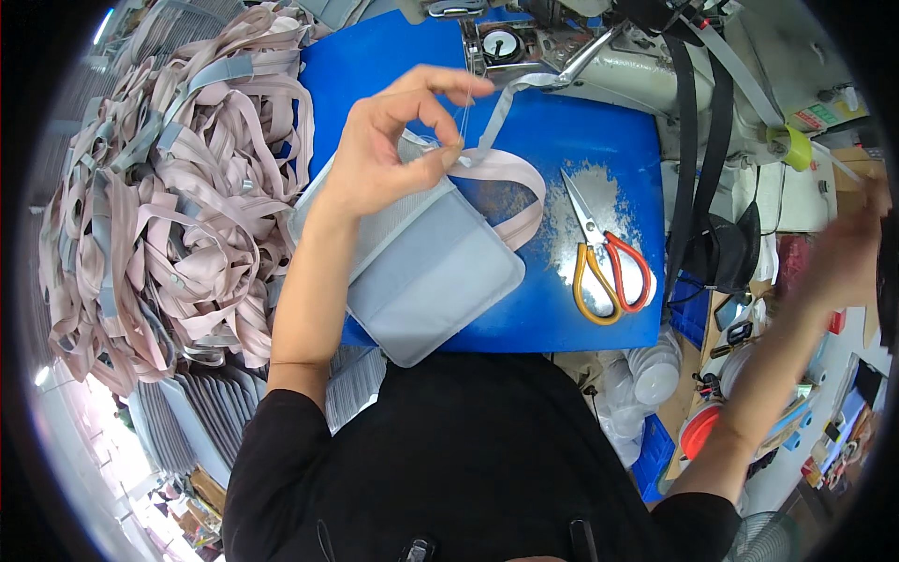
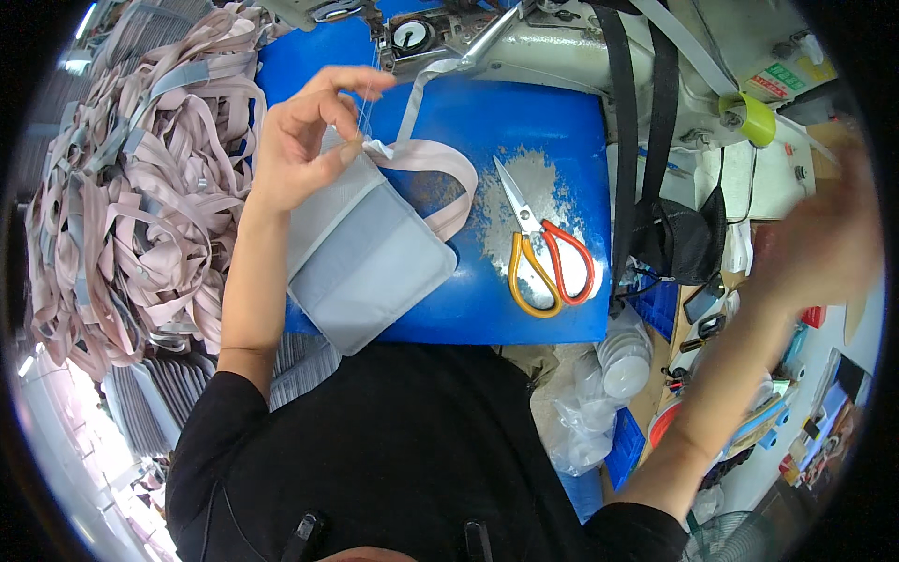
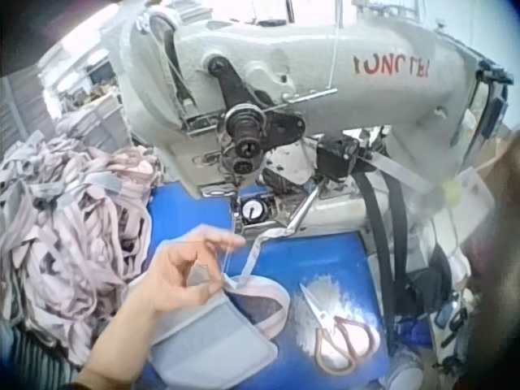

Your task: The person operates an industrial sewing machine to stitch light blue mesh pouches. They guide the fabric under the needle, trim excess thread with scissors, and inspect the seams and edges of the pouches. The person handles multiple pouches, turning them over and checking the construction before placing them aside.

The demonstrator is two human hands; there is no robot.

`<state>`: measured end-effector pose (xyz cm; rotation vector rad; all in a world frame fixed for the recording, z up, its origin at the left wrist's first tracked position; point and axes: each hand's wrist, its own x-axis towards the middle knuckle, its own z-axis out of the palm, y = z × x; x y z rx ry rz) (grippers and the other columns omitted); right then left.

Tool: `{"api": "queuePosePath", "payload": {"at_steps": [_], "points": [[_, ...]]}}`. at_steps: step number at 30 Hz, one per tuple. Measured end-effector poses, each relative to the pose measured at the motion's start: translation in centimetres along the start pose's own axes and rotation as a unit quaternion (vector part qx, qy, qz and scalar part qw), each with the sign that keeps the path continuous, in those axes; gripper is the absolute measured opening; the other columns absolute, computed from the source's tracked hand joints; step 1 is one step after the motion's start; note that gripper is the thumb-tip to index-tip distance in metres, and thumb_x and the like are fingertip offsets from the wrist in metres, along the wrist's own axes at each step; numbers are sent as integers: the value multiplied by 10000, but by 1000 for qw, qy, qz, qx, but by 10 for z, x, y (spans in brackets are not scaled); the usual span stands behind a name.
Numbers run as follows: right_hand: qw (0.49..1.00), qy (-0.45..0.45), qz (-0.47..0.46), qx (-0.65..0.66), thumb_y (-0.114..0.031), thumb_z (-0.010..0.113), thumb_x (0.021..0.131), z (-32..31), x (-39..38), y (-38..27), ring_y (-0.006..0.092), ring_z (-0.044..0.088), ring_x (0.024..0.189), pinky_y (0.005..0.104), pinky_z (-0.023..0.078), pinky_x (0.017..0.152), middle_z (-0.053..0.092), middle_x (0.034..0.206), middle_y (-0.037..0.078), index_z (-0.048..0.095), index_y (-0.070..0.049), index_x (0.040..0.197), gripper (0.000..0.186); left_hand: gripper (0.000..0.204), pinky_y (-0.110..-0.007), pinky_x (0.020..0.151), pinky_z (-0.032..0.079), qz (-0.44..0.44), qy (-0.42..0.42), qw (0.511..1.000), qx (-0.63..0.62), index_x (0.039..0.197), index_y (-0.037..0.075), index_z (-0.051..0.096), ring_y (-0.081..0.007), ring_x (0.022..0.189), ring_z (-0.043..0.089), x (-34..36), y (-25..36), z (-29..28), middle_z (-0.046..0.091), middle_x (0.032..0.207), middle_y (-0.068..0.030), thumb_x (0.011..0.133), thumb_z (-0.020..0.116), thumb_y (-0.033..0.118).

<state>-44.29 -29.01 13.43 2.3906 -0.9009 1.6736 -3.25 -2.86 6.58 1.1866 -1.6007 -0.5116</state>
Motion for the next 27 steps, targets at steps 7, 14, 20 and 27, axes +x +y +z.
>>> {"api": "queuePosePath", "payload": {"at_steps": [7,14,20,27], "points": [[815,-377,207,389,-183,743,928,140,-75,-214,133,642,625,291,501,556,691,814,65,547,-37,1425,554,103,-364,918,496,-89,19,996,16,901,43,662,-222,1024,664,-8,27,-9,740,1013,-98,841,719,-17],[585,-348,457,573,-259,677,1022,162,-85,-260,56,493,657,257,398,576,606,709,-12,714,15,1025,276,113,-336,813,508,-163,-140,976,47,928,27,695,-175,908,680,-31,56,-11,715,928,-71,835,760,28],[827,-305,182,436,-153,689,959,158,-132,-280,199,613,644,365,471,593,630,744,84,703,-51,927,109,119,-279,693,526,-222,182,957,33,966,-2,736,-101,790,669,-8,24,-28,754,898,-42,976,728,116],[822,-422,110,366,-90,751,882,128,-116,-266,211,640,629,329,510,590,676,786,82,687,-51,1226,352,127,-224,646,503,-260,84,962,23,1004,-9,760,-73,732,647,9,6,-10,744,862,-43,989,725,112]]}}
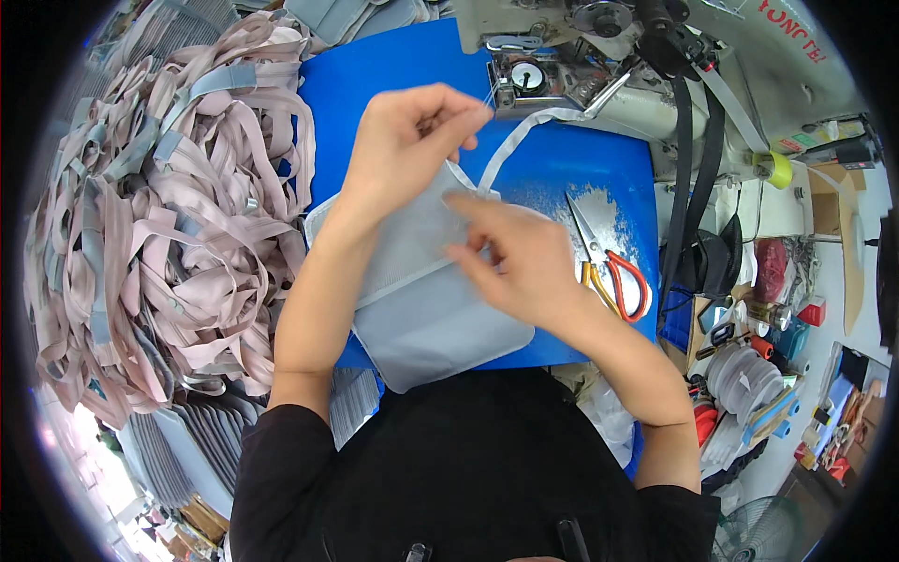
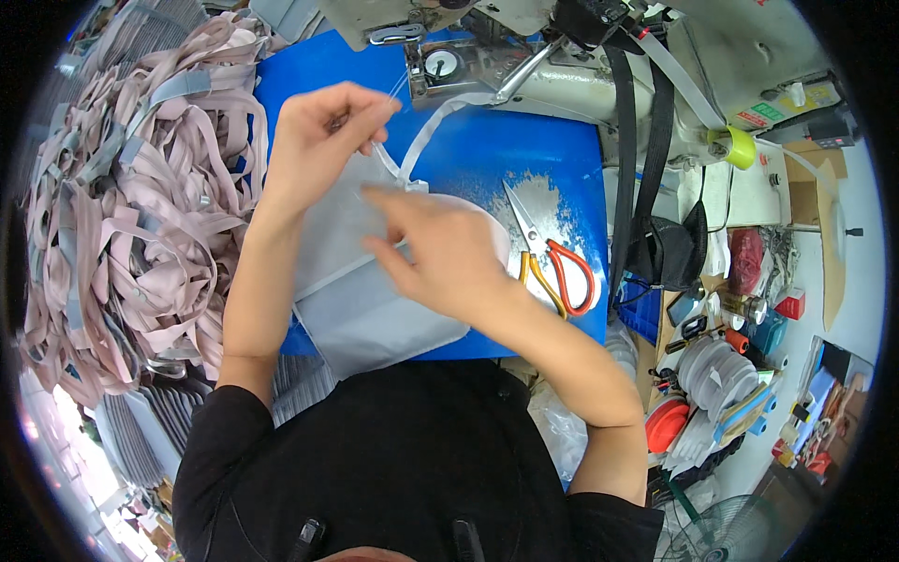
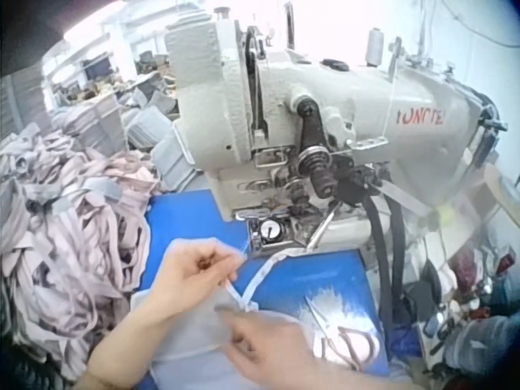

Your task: The person operates an industrial sewing machine to stitch light blue mesh pouches. They guide the fabric under the needle, trim excess thread with scissors, and inspect the seams and edges of the pouches. The person handles multiple pouches, turning them over and checking the construction before placing them aside.

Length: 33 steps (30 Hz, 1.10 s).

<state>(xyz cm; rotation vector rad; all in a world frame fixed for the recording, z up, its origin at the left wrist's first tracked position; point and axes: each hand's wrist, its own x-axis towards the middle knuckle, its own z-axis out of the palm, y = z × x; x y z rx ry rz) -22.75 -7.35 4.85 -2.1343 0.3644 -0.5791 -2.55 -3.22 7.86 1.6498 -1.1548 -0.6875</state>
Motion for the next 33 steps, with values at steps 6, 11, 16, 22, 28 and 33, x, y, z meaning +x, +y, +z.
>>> {"api": "queuePosePath", "payload": {"at_steps": [6,11,16,22,28,33], "points": [[989,101,64,-85,-118,703,873,-43,42,20,323,709,636,445,551,593,724,760,91,445,-19,1454,643,61,-355,890,524,284,-43,953,93,951,44,769,-238,1021,675,-15,2,-2,775,1066,-79,905,746,76],[980,83,58,-171,-105,672,852,-46,51,22,393,707,653,497,555,610,700,697,162,429,-31,1456,655,49,-344,833,527,236,-94,965,69,924,16,729,-233,899,688,-10,4,1,758,964,-94,929,718,63],[977,69,92,-181,-81,645,810,-48,55,18,428,691,640,529,550,619,679,668,197,428,-35,1455,682,48,-310,780,510,151,-37,965,212,943,-6,709,-212,849,681,-16,-18,-27,733,902,-103,935,698,40],[984,127,45,-120,-90,674,851,-52,48,19,283,672,571,409,527,557,676,677,140,535,-29,1366,536,82,-284,779,486,168,171,957,163,997,41,717,-165,915,658,-4,-40,-32,738,1008,-64,920,731,65],[933,272,163,173,-292,537,1105,-82,20,51,78,542,559,235,421,512,628,708,19,664,-8,1054,315,193,-347,724,523,232,208,928,207,997,70,694,-264,859,698,-19,-16,39,711,1018,-86,847,807,114],[948,199,179,171,-377,433,1139,-75,45,59,95,541,556,260,442,524,599,675,27,646,-6,942,471,188,-330,607,531,225,179,938,193,1053,60,730,-248,718,682,4,-9,79,688,958,-98,871,776,72]]}}
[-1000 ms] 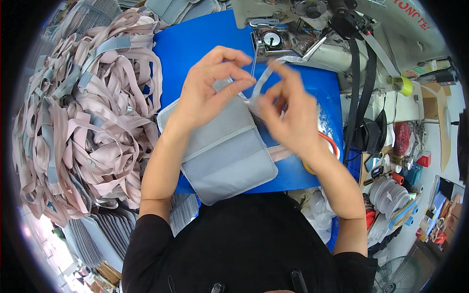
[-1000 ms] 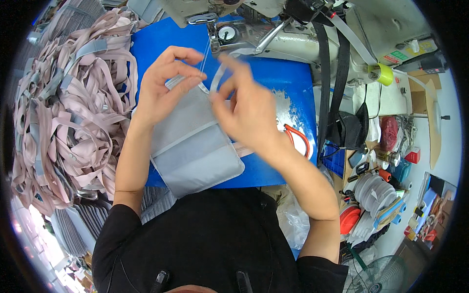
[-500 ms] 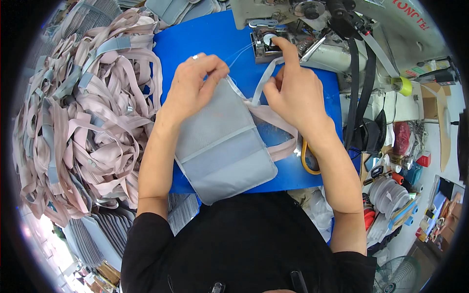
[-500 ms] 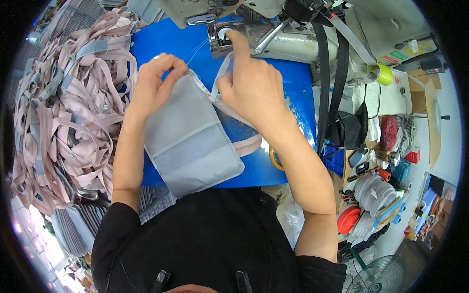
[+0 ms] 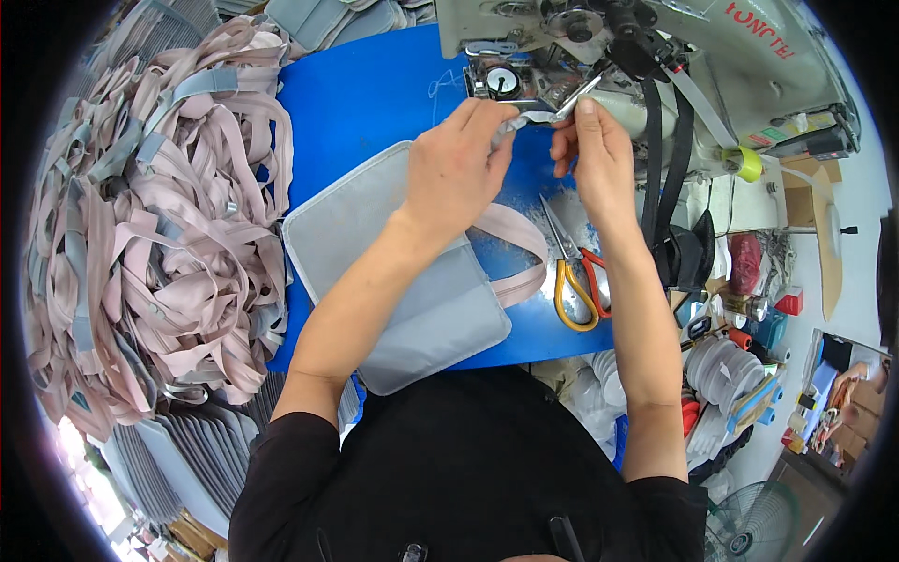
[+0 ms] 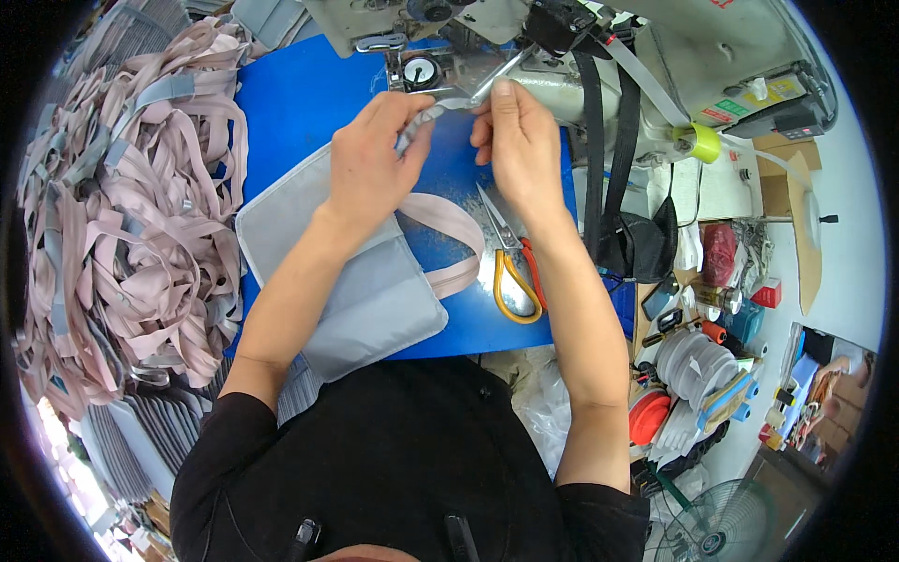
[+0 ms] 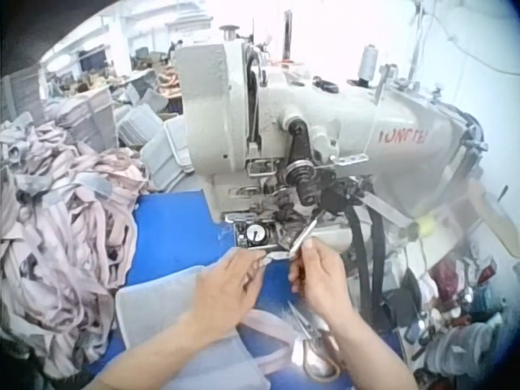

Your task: The person operates an industrial sewing machine to stitch light blue mesh pouches. They guide the fabric under the needle, trim excess thread with scissors, and inspect the seams and edges of the pouches. The person handles multiple pouches, turning them over and checking the construction before placing them aside.

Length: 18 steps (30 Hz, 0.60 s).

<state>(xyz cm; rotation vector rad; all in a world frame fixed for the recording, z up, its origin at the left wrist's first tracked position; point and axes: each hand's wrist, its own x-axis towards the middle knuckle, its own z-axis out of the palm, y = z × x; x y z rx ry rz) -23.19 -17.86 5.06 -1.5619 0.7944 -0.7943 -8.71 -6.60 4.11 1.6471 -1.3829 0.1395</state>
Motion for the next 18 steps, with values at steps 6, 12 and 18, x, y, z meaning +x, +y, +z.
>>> {"api": "queuePosePath", "payload": {"at_steps": [6,12,18], "points": [[999,35,0,-21,-377,426,1139,22,-4,-2,123,567,553,303,469,536,602,675,64,647,15,913,503,198,-255,590,468,-27,-95,988,-121,1053,51,808,-118,719,600,6,-10,-54,678,895,-33,859,792,18],[996,48,-35,-65,-360,490,1109,57,-7,-15,199,656,516,358,507,535,655,639,131,709,16,892,486,256,-244,561,421,-93,-110,990,-4,1112,62,804,-96,711,570,18,-18,-86,604,817,-18,857,816,39],[995,75,-33,-53,-331,497,1102,63,-9,-20,213,685,515,348,510,525,642,606,132,710,24,863,478,207,-242,665,474,-65,-98,992,-53,1068,44,796,-103,738,587,29,-25,-71,610,833,-19,864,822,67]]}}
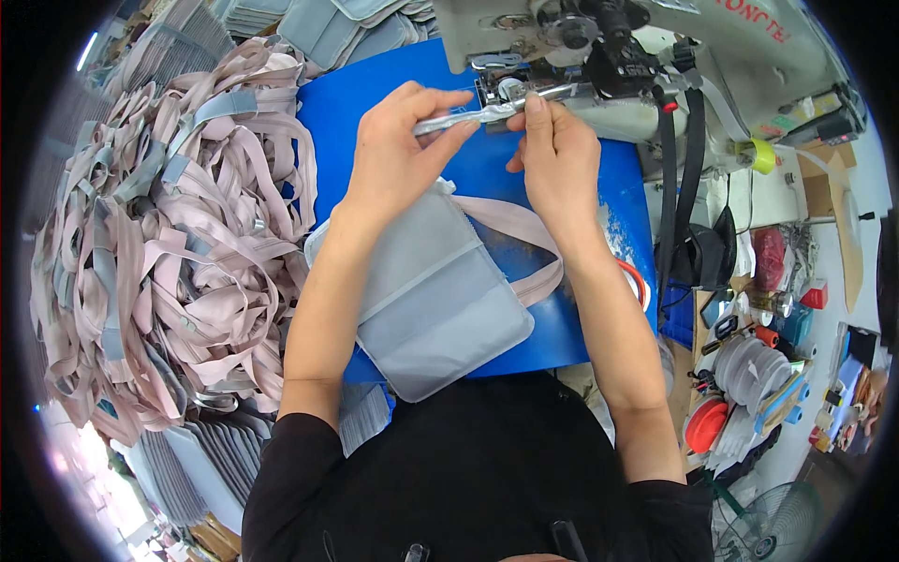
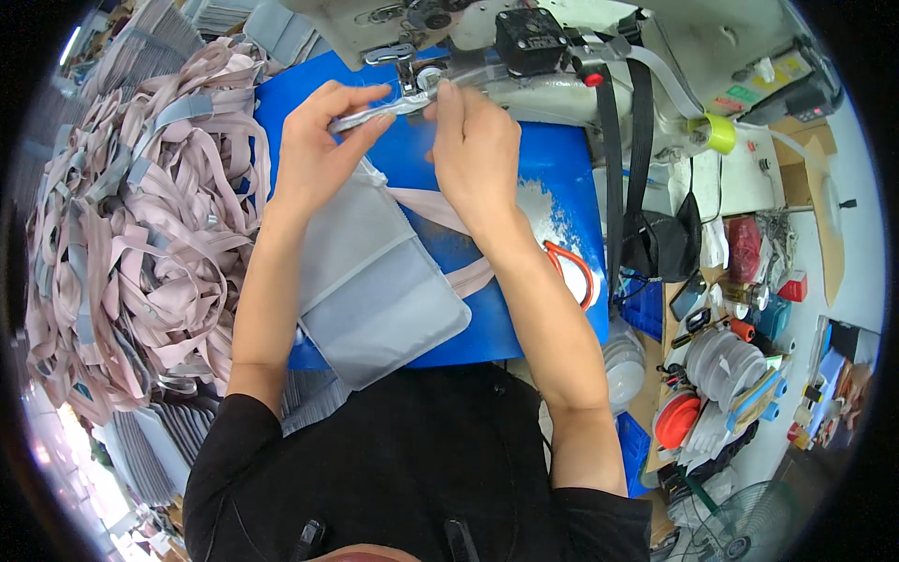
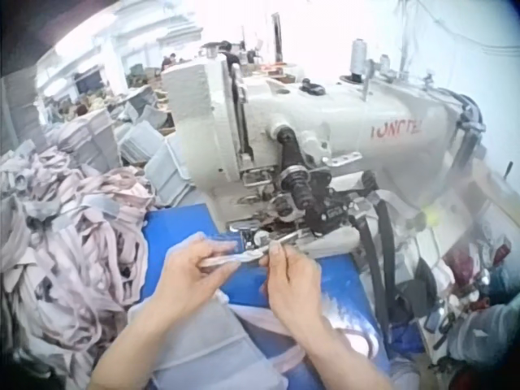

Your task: The person operates an industrial sewing machine to stitch light blue mesh pouches. They guide the fabric under the needle, trim excess thread with scissors, and inspect the seams and edges of the pouches. The person handles multiple pouches, turning them over and checking the construction before placing them aside.

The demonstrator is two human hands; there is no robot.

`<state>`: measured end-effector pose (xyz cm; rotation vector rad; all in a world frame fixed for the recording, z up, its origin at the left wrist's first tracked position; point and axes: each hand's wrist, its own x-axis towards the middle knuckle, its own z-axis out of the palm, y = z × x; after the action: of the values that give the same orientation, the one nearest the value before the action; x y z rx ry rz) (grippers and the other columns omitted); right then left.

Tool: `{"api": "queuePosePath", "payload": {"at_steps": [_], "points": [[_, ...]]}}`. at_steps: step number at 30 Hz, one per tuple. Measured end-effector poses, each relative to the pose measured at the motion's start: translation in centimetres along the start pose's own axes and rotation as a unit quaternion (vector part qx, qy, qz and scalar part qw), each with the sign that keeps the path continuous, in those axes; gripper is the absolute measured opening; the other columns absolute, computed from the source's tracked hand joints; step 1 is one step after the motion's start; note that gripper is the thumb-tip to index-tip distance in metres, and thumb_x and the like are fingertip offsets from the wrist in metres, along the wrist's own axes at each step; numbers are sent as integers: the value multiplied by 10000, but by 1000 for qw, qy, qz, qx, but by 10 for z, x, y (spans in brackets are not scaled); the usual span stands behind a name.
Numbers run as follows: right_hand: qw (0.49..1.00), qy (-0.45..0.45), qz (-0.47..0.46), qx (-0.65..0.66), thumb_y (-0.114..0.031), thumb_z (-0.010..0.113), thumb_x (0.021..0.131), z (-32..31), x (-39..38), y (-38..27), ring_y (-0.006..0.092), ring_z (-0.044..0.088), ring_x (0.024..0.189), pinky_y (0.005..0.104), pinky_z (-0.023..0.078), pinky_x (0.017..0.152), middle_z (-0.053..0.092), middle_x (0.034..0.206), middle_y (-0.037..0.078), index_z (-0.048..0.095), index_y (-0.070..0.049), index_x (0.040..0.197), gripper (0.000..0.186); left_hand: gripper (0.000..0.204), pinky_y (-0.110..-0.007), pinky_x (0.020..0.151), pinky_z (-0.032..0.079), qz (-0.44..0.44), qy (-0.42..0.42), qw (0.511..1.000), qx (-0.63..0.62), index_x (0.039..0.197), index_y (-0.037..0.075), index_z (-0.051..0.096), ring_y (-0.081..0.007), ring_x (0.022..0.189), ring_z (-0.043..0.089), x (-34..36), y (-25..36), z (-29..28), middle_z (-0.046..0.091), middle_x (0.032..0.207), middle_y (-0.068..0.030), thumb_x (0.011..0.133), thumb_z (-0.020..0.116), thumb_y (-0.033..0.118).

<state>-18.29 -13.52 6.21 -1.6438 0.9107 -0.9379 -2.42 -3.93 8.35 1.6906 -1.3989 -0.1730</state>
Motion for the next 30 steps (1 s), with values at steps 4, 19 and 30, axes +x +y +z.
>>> {"api": "queuePosePath", "payload": {"at_steps": [4,19,30], "points": [[999,0,3,52,-323,492,1101,14,2,0,219,691,525,357,527,535,661,635,142,705,30,856,479,158,-251,731,500,19,2,1000,-1,1008,30,784,-121,818,646,7,-14,15,684,904,-41,861,824,71],[967,67,-179,-169,-228,665,1029,-144,27,10,174,661,637,318,508,593,684,742,79,556,-39,1383,415,101,-259,755,451,-23,-184,974,-129,1000,10,782,-139,906,601,-25,-35,-47,678,985,-46,905,752,-6],[880,46,-174,-439,-327,667,1017,-174,55,-7,403,613,637,433,476,601,644,695,184,665,-31,922,311,64,-269,799,429,-40,-174,942,-286,792,24,633,-130,893,557,-21,-82,-80,626,956,-48,841,638,-16]]}}
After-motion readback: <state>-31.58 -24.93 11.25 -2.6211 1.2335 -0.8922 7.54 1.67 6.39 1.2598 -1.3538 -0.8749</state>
